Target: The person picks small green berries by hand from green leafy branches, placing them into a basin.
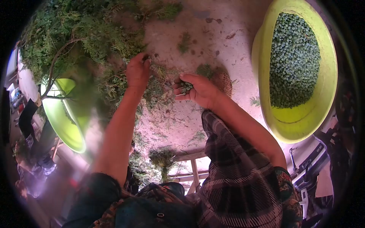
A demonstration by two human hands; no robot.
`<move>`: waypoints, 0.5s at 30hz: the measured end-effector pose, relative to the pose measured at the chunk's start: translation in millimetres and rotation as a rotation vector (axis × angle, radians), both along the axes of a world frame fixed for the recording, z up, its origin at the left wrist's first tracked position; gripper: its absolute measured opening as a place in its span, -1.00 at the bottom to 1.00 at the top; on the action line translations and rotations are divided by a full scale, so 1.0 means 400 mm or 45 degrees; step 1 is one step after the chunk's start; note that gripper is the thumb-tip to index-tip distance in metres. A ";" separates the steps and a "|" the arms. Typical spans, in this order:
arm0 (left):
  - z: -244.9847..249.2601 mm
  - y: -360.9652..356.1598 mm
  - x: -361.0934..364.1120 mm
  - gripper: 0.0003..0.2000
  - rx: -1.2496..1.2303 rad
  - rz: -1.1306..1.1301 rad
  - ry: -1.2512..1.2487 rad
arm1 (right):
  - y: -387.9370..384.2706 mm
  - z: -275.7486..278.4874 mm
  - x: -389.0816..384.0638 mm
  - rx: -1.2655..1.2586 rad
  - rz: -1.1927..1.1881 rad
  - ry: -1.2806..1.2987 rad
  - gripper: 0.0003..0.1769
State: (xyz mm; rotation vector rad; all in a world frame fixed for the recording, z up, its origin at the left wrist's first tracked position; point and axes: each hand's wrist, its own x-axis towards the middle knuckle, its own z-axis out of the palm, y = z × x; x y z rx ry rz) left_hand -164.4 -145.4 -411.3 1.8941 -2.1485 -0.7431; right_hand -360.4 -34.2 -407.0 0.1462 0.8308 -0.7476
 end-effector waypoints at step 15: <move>-0.030 -0.010 0.015 -0.76 -0.204 0.165 -0.071 | 0.003 -0.011 -0.009 0.096 -0.087 -0.073 -0.71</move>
